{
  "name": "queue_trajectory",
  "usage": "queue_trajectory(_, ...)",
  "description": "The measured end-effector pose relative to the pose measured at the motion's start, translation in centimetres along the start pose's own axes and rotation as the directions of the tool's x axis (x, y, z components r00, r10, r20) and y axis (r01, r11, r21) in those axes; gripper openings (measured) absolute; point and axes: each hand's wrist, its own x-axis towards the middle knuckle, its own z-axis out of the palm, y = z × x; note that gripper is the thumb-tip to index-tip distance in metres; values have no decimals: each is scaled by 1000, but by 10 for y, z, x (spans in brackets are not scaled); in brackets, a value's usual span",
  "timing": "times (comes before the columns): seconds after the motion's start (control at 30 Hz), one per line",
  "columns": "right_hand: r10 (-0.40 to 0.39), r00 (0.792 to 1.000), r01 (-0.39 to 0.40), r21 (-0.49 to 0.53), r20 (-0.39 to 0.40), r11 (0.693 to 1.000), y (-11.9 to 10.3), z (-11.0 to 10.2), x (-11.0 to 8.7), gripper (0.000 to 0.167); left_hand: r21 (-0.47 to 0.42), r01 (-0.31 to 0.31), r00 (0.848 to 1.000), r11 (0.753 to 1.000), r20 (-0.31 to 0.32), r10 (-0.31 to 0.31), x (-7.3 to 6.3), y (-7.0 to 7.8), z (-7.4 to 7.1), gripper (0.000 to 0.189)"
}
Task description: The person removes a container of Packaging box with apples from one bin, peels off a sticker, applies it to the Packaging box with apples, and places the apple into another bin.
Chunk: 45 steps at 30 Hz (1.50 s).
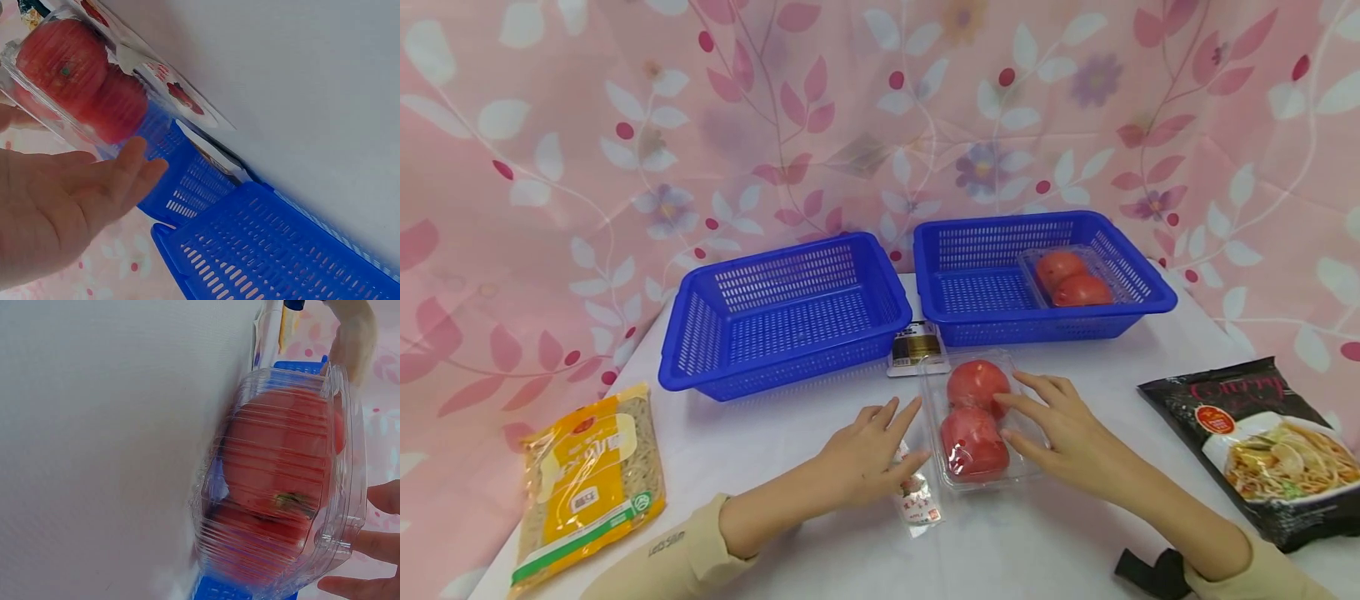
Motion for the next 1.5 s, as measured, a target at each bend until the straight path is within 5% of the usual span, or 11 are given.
queue_trajectory(0.2, -23, 999, 23, -9, -27, 1000, 0, 1, 1, 39, 35, 100, 992, 994, 68, -102, 2, -7, 2, 71)
queue_trajectory(0.33, -11, 1000, 10, -5, -26, 1000, -1, 2, 1, 39, 59, 96, 987, 994, 120, -103, 4, -13, 6, 67)
queue_trajectory(0.6, -30, 999, 30, 0, -37, 1000, -1, 3, 2, 39, 117, 44, 994, 992, 95, -55, 10, -16, 15, 48)
queue_trajectory(0.8, -16, 1000, 16, 17, -16, 1000, -2, 3, 1, 40, 133, -53, 998, 990, 40, 48, 10, -17, 15, 38)
queue_trajectory(1.2, -37, 999, 38, 18, -21, 999, -1, 5, 0, 41, 82, -72, 997, 994, 8, 71, 11, -19, 10, 51)
queue_trajectory(1.5, -15, 1000, 15, 24, 6, 1000, -2, 5, -1, 42, -102, -157, 987, 982, -2, 158, 8, -30, 8, 51)
